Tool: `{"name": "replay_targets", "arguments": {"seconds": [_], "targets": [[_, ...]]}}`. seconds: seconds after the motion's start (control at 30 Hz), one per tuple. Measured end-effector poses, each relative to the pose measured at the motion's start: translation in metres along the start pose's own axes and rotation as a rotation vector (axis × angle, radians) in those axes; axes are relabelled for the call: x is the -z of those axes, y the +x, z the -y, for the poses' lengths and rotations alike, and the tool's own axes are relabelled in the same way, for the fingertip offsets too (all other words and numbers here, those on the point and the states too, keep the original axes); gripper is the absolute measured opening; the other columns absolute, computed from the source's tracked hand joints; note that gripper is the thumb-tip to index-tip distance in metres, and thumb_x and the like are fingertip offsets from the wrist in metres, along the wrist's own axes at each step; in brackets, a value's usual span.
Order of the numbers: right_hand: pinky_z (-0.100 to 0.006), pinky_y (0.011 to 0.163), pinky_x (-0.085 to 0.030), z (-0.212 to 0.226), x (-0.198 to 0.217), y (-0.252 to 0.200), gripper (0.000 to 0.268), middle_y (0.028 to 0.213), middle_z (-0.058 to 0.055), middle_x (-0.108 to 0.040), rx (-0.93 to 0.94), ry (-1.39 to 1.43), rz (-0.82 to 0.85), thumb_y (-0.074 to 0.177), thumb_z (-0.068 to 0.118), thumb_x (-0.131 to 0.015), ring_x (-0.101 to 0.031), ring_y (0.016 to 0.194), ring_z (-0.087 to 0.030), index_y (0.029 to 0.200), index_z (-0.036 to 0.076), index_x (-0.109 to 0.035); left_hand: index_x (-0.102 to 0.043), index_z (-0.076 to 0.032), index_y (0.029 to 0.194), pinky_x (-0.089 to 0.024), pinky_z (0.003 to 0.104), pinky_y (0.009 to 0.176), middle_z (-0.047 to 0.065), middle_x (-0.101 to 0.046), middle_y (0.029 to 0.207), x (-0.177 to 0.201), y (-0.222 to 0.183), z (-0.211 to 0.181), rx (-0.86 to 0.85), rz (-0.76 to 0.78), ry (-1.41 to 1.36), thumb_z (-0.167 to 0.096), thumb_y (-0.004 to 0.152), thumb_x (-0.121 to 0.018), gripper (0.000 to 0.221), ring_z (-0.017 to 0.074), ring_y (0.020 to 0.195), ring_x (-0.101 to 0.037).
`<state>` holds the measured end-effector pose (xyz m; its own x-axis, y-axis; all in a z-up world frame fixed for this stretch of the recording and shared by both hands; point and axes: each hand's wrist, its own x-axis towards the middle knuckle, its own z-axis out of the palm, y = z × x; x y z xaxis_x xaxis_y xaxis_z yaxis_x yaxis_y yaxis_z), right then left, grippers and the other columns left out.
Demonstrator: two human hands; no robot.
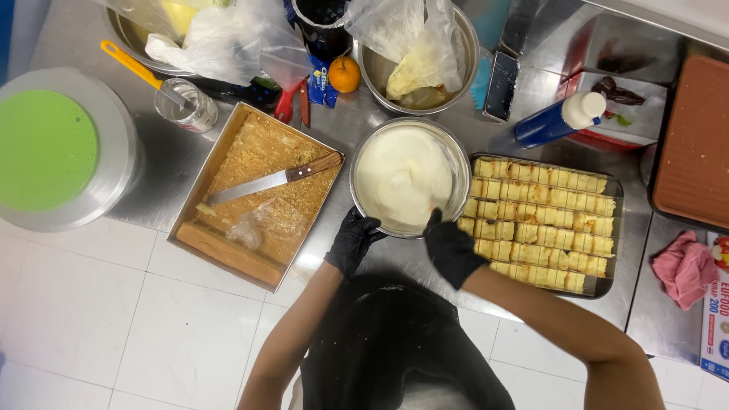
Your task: The recorder is mixing white cream in a bowl and then spreading it over individual square cake pieces arranged on a tray.
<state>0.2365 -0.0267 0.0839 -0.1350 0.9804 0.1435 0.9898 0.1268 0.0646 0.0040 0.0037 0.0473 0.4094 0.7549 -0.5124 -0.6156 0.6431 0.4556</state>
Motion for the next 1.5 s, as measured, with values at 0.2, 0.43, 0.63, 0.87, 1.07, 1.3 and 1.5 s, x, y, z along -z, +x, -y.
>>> {"name": "replay_targets", "arguments": {"seconds": [0.2, 0.43, 0.63, 0.87, 1.07, 1.3, 1.5], "targets": [[-0.043, 0.056, -0.051, -0.020, 0.064, 0.062, 0.060, 0.078, -0.017, -0.066, 0.225, 0.401, 0.445, 0.089, 0.004, -0.043, -0.062, 0.063, -0.029, 0.149, 0.000, -0.046, -0.054, -0.011, 0.136, -0.061, 0.046, 0.090, 0.007, -0.067, 0.103, 0.037, 0.019, 0.021, -0.037, 0.055, -0.010, -0.001, 0.097, -0.062, 0.041, 0.0220, 0.097, -0.069], [-0.032, 0.043, -0.050, -0.037, 0.062, 0.013, 0.052, 0.066, -0.007, -0.067, 0.641, -0.639, 0.612, 0.105, 0.011, -0.041, -0.059, 0.051, -0.018, 0.147, -0.017, -0.051, -0.056, -0.010, 0.136, -0.063, 0.044, 0.087, 0.007, -0.068, 0.106, 0.010, 0.011, 0.001, -0.004, -0.022, 0.055, 0.000, 0.093, -0.061, 0.044, 0.0206, 0.096, -0.070], [-0.046, 0.052, -0.052, -0.071, 0.112, 0.154, 0.046, 0.079, -0.009, -0.068, 0.651, 0.088, 0.222, 0.086, 0.013, -0.051, -0.067, 0.066, -0.029, 0.127, 0.022, -0.071, -0.058, -0.011, 0.132, -0.063, 0.041, 0.084, 0.007, -0.068, 0.103, 0.019, 0.015, 0.009, -0.004, -0.011, 0.041, -0.001, 0.094, -0.064, 0.040, 0.0206, 0.094, -0.070], [-0.039, 0.074, -0.059, -0.156, 0.047, 0.109, 0.038, 0.095, -0.005, -0.077, 0.060, 0.097, 0.932, 0.101, 0.045, -0.060, -0.071, 0.075, -0.021, 0.108, 0.009, -0.072, -0.058, -0.012, 0.124, -0.064, 0.042, 0.078, 0.005, -0.068, 0.096, 0.021, 0.025, 0.021, -0.013, -0.114, 0.026, 0.001, 0.092, -0.065, 0.035, 0.0204, 0.089, -0.070], [-0.026, 0.041, -0.031, -0.046, 0.115, 0.053, 0.044, 0.064, 0.001, -0.052, -0.652, 1.032, 1.351, 0.099, 0.035, -0.062, -0.035, 0.044, -0.007, 0.136, 0.012, -0.063, -0.058, -0.012, 0.130, -0.063, 0.042, 0.080, 0.005, -0.069, 0.097, 0.032, 0.024, 0.027, -0.013, -0.032, -0.008, 0.000, 0.093, -0.064, 0.039, 0.0199, 0.089, -0.071], [-0.020, 0.029, -0.022, -0.039, 0.125, 0.044, 0.051, 0.049, 0.009, -0.033, -0.859, 2.103, 0.825, 0.104, 0.033, -0.047, -0.026, 0.033, -0.002, 0.149, 0.009, -0.054, -0.056, -0.014, 0.137, -0.064, 0.042, 0.083, 0.005, -0.070, 0.106, 0.030, 0.028, 0.027, -0.014, -0.013, -0.027, 0.000, 0.092, -0.065, 0.048, 0.0193, 0.094, -0.070], [-0.027, 0.036, -0.027, -0.048, 0.168, 0.014, 0.050, 0.050, 0.002, -0.041, -0.834, 0.933, 0.909, 0.100, 0.034, -0.066, -0.031, 0.036, -0.010, 0.145, 0.016, -0.055, -0.056, -0.012, 0.137, -0.063, 0.043, 0.083, 0.006, -0.070, 0.107, 0.029, 0.030, 0.023, -0.009, -0.041, 0.034, 0.002, 0.091, -0.067, 0.050, 0.0225, 0.096, -0.070]]}}
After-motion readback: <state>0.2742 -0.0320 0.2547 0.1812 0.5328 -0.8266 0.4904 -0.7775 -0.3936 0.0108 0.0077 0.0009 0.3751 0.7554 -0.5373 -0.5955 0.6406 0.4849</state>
